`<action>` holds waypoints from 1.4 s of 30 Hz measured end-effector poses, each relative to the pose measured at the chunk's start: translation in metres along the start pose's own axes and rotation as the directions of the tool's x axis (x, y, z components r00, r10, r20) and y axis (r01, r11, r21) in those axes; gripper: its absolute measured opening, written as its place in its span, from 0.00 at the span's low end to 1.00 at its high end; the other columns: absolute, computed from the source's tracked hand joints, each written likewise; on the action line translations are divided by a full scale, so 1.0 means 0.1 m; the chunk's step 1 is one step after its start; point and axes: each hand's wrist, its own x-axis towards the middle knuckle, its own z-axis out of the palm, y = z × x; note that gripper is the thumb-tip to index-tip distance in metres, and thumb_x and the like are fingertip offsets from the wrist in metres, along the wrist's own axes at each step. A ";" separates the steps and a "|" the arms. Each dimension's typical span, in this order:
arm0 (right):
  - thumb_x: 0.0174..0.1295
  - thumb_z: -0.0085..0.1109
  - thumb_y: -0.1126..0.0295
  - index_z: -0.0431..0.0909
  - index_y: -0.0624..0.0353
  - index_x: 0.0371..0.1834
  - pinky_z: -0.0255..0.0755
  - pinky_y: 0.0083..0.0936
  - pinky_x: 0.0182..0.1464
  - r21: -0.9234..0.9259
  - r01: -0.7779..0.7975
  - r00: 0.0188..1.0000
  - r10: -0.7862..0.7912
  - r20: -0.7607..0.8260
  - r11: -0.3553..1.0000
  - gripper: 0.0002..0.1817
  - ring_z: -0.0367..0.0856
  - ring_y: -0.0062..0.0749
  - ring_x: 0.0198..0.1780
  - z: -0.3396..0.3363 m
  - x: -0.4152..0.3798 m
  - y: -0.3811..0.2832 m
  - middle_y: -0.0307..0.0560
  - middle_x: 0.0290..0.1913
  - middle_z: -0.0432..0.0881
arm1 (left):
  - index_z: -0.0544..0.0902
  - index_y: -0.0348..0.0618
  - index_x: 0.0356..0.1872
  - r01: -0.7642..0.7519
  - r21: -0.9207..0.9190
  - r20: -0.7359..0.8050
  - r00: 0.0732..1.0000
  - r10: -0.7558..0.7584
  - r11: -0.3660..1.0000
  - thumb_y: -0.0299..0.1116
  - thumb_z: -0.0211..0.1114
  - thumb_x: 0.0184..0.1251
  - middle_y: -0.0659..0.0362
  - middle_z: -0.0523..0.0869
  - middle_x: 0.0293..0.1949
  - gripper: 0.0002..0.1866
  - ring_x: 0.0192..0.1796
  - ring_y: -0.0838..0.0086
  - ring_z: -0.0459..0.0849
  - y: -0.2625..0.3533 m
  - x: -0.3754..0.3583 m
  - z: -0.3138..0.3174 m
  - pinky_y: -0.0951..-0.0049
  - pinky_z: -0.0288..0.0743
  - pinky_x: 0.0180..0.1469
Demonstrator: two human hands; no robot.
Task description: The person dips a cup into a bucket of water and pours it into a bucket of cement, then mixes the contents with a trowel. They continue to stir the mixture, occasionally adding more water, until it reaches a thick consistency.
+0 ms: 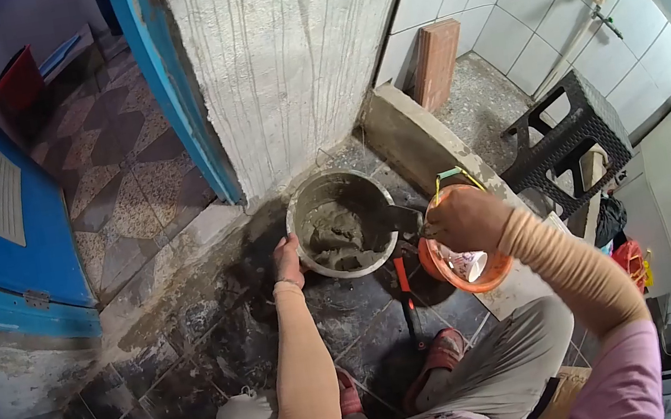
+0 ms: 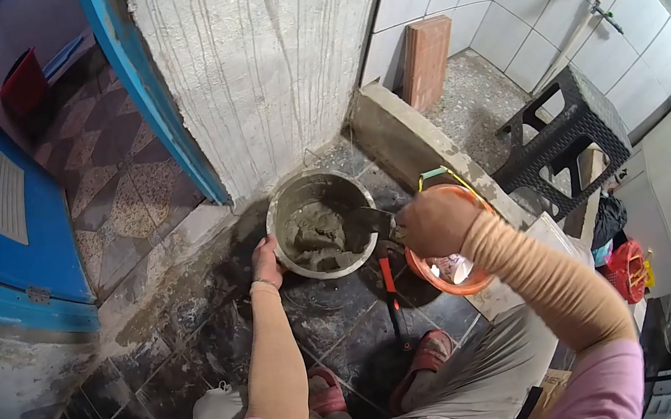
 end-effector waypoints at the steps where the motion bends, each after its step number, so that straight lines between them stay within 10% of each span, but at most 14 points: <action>1: 0.52 0.55 0.63 0.83 0.59 0.30 0.79 0.41 0.39 0.025 -0.037 0.999 0.036 0.030 0.999 0.12 0.84 0.51 0.33 -0.24 0.03 -0.10 0.57 0.28 0.83 | 0.69 0.43 0.64 0.006 0.004 0.016 1.000 -0.006 1.000 0.42 0.57 0.71 0.55 0.77 0.59 0.25 0.58 0.62 0.77 0.06 -0.08 0.00 0.54 0.74 0.53; 9: 0.57 0.58 0.65 0.80 0.60 0.31 0.76 0.39 0.34 0.213 0.139 0.990 -0.138 -0.020 0.967 0.09 0.82 0.49 0.27 -0.23 0.05 -0.34 0.55 0.20 0.78 | 0.74 0.43 0.59 0.071 0.008 0.115 0.991 -0.071 0.997 0.43 0.52 0.74 0.55 0.79 0.55 0.20 0.53 0.62 0.80 0.30 -0.30 0.09 0.54 0.77 0.49; 25: 0.50 0.66 0.64 0.86 0.56 0.37 0.80 0.36 0.46 -0.147 0.170 0.881 -0.083 0.466 0.974 0.13 0.86 0.45 0.45 0.56 1.22 -0.30 0.51 0.39 0.86 | 0.74 0.42 0.60 0.022 -0.037 0.133 0.991 -0.017 0.999 0.41 0.52 0.75 0.56 0.78 0.56 0.19 0.56 0.63 0.78 0.19 -0.23 0.07 0.55 0.73 0.54; 38: 0.47 0.63 0.66 0.86 0.56 0.36 0.81 0.38 0.42 -0.349 0.295 0.924 -0.173 0.340 0.889 0.12 0.86 0.47 0.39 -0.14 1.24 0.06 0.51 0.34 0.86 | 0.77 0.40 0.54 0.009 -0.026 0.102 0.995 -0.006 1.000 0.41 0.54 0.73 0.55 0.82 0.49 0.18 0.48 0.66 0.81 0.19 -0.22 0.09 0.62 0.78 0.45; 42: 0.50 0.62 0.66 0.86 0.60 0.36 0.81 0.37 0.43 -0.243 0.125 0.966 -0.062 0.252 0.962 0.12 0.86 0.45 0.42 0.35 1.39 -0.02 0.53 0.38 0.86 | 0.75 0.38 0.59 0.024 -0.021 0.075 0.997 -0.023 0.999 0.42 0.56 0.72 0.52 0.78 0.58 0.22 0.56 0.64 0.77 0.20 -0.28 0.04 0.58 0.74 0.51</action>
